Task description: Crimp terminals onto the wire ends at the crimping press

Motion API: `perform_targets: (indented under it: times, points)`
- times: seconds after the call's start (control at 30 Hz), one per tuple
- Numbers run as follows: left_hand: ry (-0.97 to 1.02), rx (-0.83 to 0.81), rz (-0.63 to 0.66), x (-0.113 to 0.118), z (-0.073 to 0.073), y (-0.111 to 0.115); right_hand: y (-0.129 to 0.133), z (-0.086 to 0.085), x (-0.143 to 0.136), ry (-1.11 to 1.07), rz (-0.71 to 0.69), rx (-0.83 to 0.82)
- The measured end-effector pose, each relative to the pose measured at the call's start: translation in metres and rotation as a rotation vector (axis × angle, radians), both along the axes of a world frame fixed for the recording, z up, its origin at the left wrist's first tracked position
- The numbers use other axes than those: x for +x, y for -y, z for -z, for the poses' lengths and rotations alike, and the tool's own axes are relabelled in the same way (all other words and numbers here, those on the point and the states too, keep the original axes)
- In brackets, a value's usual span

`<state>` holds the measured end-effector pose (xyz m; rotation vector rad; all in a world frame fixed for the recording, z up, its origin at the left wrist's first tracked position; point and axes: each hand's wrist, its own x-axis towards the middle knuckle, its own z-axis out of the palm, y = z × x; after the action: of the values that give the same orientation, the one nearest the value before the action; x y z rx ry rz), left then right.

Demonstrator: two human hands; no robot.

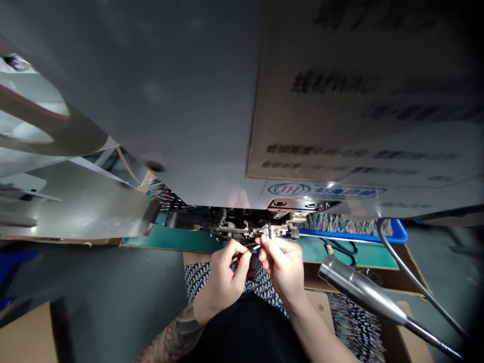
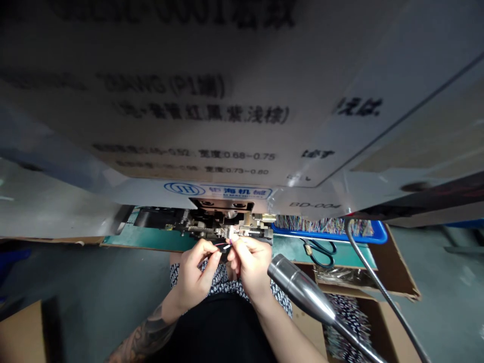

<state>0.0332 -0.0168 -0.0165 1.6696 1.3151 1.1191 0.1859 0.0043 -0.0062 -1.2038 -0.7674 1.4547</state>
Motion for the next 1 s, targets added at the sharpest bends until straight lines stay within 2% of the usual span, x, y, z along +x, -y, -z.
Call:
perform_targets:
  times: [0.13,0.3,0.43,0.5,0.57,0.67,0.8,1.0]
  points:
    - [-0.027,0.015,-0.021,0.000,0.002,0.000,0.001,-0.002,-0.001,0.025,0.020,-0.003]
    - [0.020,-0.001,0.030,-0.006,-0.002,-0.003,0.001,-0.001,0.000,0.040,0.004,-0.018]
    - [0.274,-0.283,0.137,-0.012,-0.005,-0.008,0.004,-0.003,0.003,-0.002,-0.036,-0.013]
    - [0.428,-0.440,0.196,-0.015,-0.006,-0.009,0.008,-0.008,0.003,0.022,-0.014,-0.019]
    - [0.499,-0.509,0.214,-0.016,-0.008,-0.010,0.011,-0.012,0.002,0.074,0.034,-0.008]
    - [0.375,-0.383,0.166,-0.014,-0.012,-0.011,0.013,-0.014,0.000,0.135,0.093,0.030]
    - [0.156,-0.144,0.079,-0.008,-0.016,-0.008,0.006,-0.004,0.000,0.105,0.103,0.013]
    - [0.042,-0.063,-0.002,-0.003,-0.014,-0.006,0.001,0.007,0.002,0.042,0.101,-0.001]
